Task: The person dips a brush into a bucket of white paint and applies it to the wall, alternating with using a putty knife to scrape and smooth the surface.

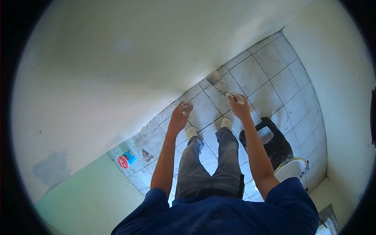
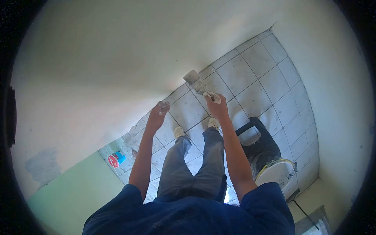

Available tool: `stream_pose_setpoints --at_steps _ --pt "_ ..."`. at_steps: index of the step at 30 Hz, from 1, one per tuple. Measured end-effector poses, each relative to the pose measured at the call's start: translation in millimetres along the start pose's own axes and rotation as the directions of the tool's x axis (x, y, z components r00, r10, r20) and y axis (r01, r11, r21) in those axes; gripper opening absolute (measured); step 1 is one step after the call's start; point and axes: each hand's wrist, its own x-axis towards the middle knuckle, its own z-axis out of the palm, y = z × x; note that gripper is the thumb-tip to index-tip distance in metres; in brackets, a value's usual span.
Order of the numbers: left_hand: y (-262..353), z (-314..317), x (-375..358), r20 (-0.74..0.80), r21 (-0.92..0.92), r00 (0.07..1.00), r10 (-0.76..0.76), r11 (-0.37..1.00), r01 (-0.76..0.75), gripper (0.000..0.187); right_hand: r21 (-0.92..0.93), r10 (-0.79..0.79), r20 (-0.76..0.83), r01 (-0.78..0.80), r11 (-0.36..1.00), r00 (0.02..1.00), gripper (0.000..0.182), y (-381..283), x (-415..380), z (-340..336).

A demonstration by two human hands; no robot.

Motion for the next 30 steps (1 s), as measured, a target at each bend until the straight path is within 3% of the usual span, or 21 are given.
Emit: stream_pose_setpoints --at_steps 4,7,9,14,21,26,30 --pt "-39.2 -5.5 -18.2 0.004 -0.065 1.000 -0.011 0.998 0.011 0.035 0.023 -0.045 0.022 0.045 0.999 0.999 0.028 13.2 -27.1 32.0" --pt "-73.2 -17.6 -24.7 0.015 -0.066 0.999 -0.042 0.997 0.043 0.035 0.093 0.081 0.010 -0.081 0.992 0.997 0.024 -2.6 -49.5 53.7" --pt "-96.0 -22.1 -24.8 0.022 -0.061 0.999 -0.043 0.997 0.044 0.035 0.139 0.062 0.083 -0.074 0.988 0.995 0.027 -11.9 -56.3 65.6" --pt "-156.8 -19.7 -18.4 -0.044 -0.077 0.998 0.040 0.996 -0.043 0.033 0.230 0.078 0.057 -0.089 0.969 0.995 0.029 -10.1 -53.7 98.3" --pt "-229.5 46.2 33.8 -0.128 -0.099 0.981 0.147 0.982 -0.160 0.030 0.230 -0.034 0.076 0.015 0.973 0.997 0.019 34.3 -31.0 121.9" --pt "-309.7 97.5 101.3 -0.205 0.040 0.924 0.324 0.946 -0.323 0.026 0.305 -0.217 0.035 0.197 0.932 0.976 0.028 68.7 -15.6 144.4" --pt "-320.1 92.4 123.5 -0.267 0.171 0.848 0.457 0.889 -0.425 0.027 0.232 -0.274 0.025 0.261 0.937 0.961 0.031 91.7 3.6 157.0"
